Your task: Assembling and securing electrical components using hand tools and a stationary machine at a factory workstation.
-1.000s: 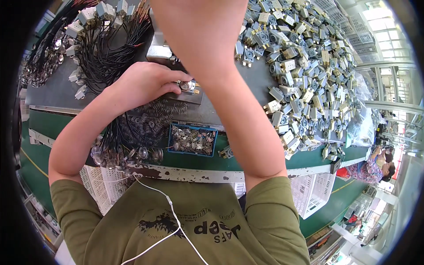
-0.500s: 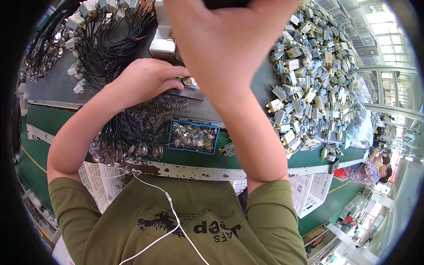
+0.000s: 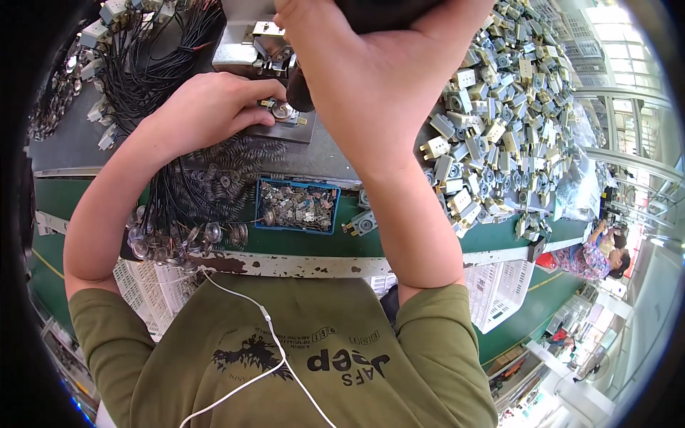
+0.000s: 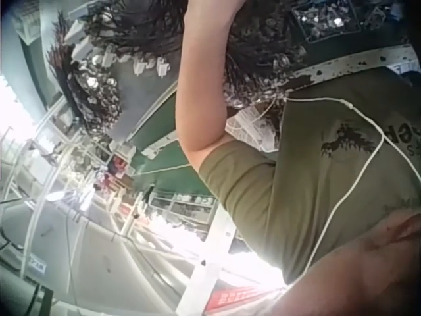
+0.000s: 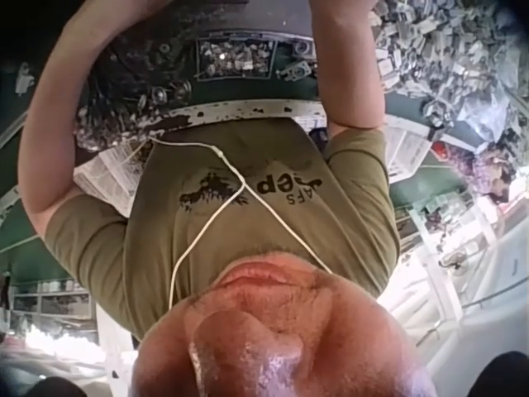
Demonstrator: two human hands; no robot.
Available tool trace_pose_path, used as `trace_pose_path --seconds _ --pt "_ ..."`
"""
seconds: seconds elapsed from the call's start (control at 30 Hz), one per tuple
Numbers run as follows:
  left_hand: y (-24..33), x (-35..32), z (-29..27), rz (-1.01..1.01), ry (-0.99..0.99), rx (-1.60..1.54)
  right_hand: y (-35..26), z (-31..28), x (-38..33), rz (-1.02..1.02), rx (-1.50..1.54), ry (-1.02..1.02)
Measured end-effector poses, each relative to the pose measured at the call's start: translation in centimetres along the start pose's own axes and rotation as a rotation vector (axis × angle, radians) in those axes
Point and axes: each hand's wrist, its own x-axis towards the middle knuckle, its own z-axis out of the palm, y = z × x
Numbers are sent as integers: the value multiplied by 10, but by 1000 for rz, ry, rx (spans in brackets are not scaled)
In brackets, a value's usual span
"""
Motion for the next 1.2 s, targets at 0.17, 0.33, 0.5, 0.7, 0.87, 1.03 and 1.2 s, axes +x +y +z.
trace_pose_path --seconds 0.17,0.33,0.5,0.7,0.87,1.03,1.2 --pt "3 -3 1 -4 -1 19 1 -1 -2 22 -1 17" --pt "1 -4 5 29 31 17 13 2 0 12 5 -31" --pt "-2 -3 8 22 33 30 1 4 -9 -9 18 -79" --pt "-7 -2 9 79 118 27 15 13 -8 -107 147 -95" --pt "-5 -1 10 92 96 41 17 6 -14 -67 282 -186" --pt "-4 -6 10 109 82 30 34 -4 -2 -201 164 -276" --pt "-15 -5 21 166 163 56 9 1 -19 92 217 -277"
